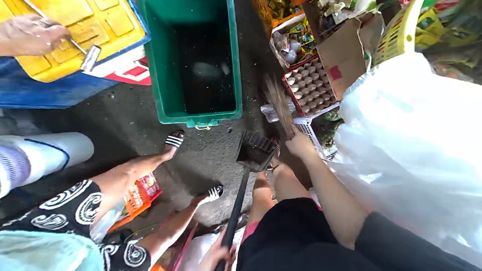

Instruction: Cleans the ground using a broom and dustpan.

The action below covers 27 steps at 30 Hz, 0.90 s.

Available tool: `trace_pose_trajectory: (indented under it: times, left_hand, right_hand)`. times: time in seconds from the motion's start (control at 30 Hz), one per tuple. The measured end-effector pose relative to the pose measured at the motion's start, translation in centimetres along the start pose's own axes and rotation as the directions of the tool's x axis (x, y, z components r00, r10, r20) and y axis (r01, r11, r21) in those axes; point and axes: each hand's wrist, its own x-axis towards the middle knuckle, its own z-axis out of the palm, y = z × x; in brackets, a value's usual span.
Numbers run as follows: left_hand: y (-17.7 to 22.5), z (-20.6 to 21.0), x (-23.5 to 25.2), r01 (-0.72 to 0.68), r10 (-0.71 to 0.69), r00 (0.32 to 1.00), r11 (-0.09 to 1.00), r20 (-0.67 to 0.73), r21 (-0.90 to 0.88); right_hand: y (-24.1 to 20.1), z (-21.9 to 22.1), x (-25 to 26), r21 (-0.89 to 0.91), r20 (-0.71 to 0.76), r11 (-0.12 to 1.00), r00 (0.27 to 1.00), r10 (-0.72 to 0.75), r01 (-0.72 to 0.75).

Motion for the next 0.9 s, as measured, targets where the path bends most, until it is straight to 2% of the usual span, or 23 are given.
trace_pose_trajectory:
  times: [0.1,0.17,0.23,0.3,0.37,0.47,0.53,0.63,0.7,0.77,0.83,0.9]
  left_hand:
    - [4.5,3.3,11.5,0.057,-0.058,0.991,0.998,-0.124,-0.009]
    - [7.7,6.0,18.3,0.078,-0.112,0.977,0.979,-0.182,-0.186]
    - [9.7,7.8,24.0,0.033,-0.085,0.979,0.963,-0.187,-0.267]
    - [10.7,8.8,27.7,-0.02,-0.042,0.976,0.959,-0.212,-0.284]
    - [11.2,9.5,29.5,-0.041,-0.042,0.965,0.951,-0.258,-0.307]
    - [12.2,10.0,29.7,-0.043,-0.067,0.957,0.931,-0.284,-0.363]
    - [12.7,10.1,29.6,-0.039,-0.089,0.953,0.911,-0.289,-0.41]
    - [13.5,11.4,29.0,-0.033,-0.128,0.941,0.886,-0.314,-0.462]
    - [13.9,12.8,28.7,-0.047,-0.139,0.928,0.876,-0.344,-0.48]
    - [14.0,13.3,29.0,-0.069,-0.124,0.928,0.87,-0.35,-0.489]
    - [14.0,12.7,30.0,-0.062,-0.112,0.938,0.875,-0.327,-0.48]
    - [14.1,12.0,30.6,-0.066,-0.099,0.95,0.862,-0.295,-0.502]
  right_hand:
    - [2.0,2.3,2.4,0.153,0.061,0.985,0.996,0.07,-0.078]
    - [3.9,5.5,5.0,0.277,0.143,0.956,0.988,0.056,-0.094]
    - [5.6,7.9,5.6,0.353,0.221,0.931,0.975,0.013,-0.093]
    - [6.7,8.2,3.6,0.385,0.241,0.92,0.97,-0.024,-0.073]
    - [6.8,6.2,0.4,0.359,0.223,0.933,0.974,-0.043,-0.041]
    - [4.7,1.6,-2.0,0.211,0.16,0.977,0.985,-0.056,0.021]
    - [2.7,-0.2,-0.7,0.109,0.082,0.993,0.995,-0.057,0.048]
    - [1.1,-0.2,5.4,0.06,-0.019,0.997,0.998,-0.054,0.055]
    - [1.6,0.8,9.7,0.04,0.031,0.999,0.999,-0.035,0.034]
    - [3.5,2.8,11.0,0.038,0.182,0.999,0.982,-0.045,0.039]
    - [5.4,4.9,9.0,0.032,0.304,0.998,0.951,-0.063,0.056]
    - [6.4,4.9,5.6,0.009,0.359,0.997,0.931,-0.072,0.074]
